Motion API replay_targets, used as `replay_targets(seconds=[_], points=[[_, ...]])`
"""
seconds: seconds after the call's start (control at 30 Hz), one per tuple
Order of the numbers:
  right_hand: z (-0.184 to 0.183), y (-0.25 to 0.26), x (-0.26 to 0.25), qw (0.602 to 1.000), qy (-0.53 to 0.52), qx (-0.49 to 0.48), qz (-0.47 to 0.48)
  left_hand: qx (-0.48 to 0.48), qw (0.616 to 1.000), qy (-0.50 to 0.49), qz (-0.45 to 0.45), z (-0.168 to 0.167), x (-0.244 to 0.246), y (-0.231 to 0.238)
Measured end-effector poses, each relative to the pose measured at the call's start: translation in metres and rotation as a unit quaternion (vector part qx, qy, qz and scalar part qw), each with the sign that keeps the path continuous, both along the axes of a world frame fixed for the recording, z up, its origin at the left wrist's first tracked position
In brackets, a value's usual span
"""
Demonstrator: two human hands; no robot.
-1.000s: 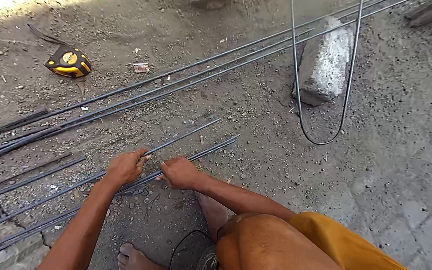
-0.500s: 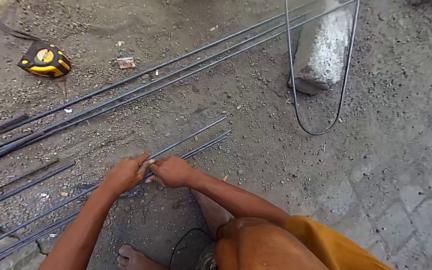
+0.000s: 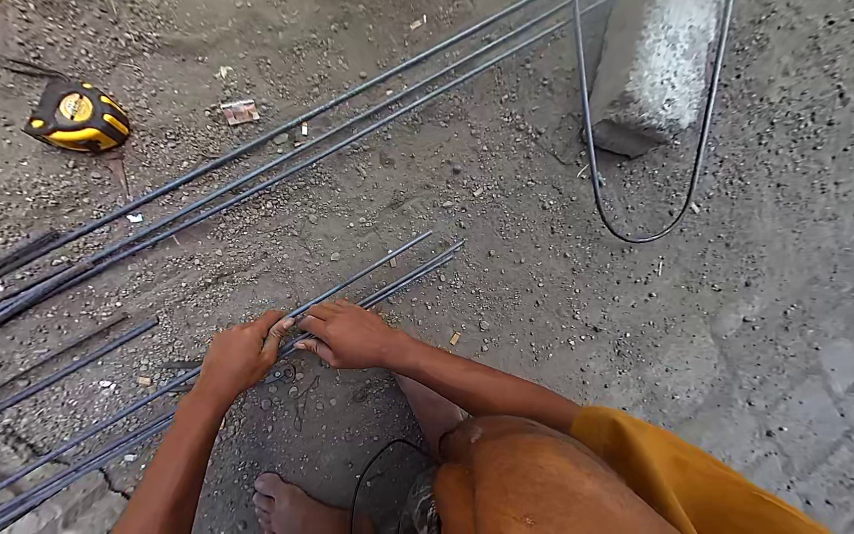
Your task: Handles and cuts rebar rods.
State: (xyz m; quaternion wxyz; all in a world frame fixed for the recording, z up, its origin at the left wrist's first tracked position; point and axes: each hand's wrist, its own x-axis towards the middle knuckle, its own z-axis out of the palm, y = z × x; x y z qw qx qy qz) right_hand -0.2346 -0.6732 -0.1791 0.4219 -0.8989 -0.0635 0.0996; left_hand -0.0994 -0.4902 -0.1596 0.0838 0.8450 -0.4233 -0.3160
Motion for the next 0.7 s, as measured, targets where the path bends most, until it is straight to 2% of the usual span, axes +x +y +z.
replay_targets(seconds=[0.1,0.17,0.23,0.3,0.7], points=[[-0.01,-0.01,-0.032,0.983,-0.138,0.009,-0.119,0.005,1.0,0.004,0.005,0.003,-0.001,-0.002],[-0.018,-0.02,-0.045,0.979,-0.116,-0.057,-0.157,0.012,1.0,0.001,0.006,0.003,0.0,-0.004],[-0.024,-0.025,-0.044,0.978,-0.072,-0.124,-0.15,0.017,1.0,0.003,0.007,0.003,-0.001,-0.006],[-0.026,-0.028,-0.035,0.979,-0.061,-0.147,-0.124,0.025,1.0,0.009,0.008,0.004,-0.002,-0.01],[-0.022,-0.024,-0.024,0.981,-0.079,-0.145,-0.102,0.052,0.998,-0.026,0.005,0.004,-0.007,-0.015]])
